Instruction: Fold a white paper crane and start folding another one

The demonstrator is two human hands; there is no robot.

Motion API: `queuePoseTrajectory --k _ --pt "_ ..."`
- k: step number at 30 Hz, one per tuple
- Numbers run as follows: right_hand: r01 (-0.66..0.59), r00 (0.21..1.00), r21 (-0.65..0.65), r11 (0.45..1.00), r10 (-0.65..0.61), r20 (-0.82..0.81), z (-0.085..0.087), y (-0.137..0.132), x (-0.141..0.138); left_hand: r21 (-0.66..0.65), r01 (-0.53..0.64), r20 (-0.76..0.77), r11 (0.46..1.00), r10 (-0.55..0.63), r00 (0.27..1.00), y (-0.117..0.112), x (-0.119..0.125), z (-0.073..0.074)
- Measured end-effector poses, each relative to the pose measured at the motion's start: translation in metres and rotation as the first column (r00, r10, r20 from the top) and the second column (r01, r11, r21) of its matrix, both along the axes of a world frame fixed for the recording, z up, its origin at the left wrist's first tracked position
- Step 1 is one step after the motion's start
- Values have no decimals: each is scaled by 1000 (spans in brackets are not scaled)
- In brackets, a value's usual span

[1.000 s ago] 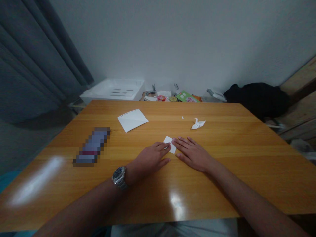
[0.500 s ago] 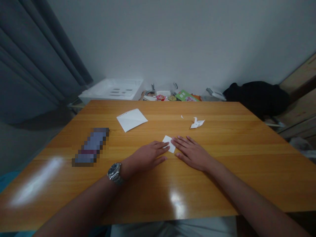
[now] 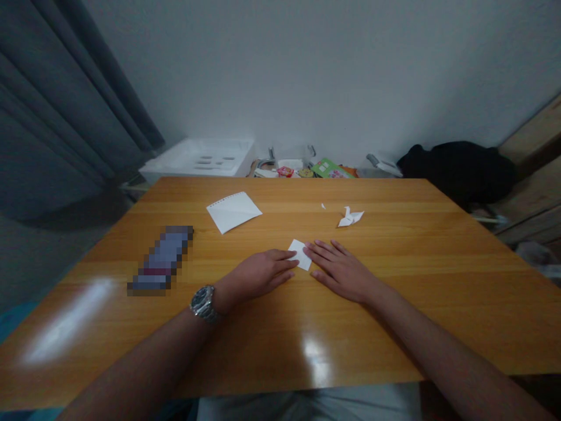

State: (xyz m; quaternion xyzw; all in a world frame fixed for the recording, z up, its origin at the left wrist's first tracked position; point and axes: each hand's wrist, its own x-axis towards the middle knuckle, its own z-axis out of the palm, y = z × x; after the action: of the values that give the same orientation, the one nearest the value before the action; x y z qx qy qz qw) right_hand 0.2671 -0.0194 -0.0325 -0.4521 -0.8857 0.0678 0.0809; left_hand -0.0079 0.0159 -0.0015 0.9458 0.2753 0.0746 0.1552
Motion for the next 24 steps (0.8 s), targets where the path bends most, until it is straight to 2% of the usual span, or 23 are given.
queuePoseTrajectory --k 7,14,24 --pt "12 1000 3 1000 -12 11 2 -1 -1 107 30 -95 994 -19 995 -4 2 -4" --pt "21 1000 3 1000 -21 13 4 -3 -5 201 44 -97 979 -24 995 -6 6 -11" --pt "26 999 9 1000 -26 21 2 -2 -6 278 -34 -105 960 66 992 -17 14 -11"
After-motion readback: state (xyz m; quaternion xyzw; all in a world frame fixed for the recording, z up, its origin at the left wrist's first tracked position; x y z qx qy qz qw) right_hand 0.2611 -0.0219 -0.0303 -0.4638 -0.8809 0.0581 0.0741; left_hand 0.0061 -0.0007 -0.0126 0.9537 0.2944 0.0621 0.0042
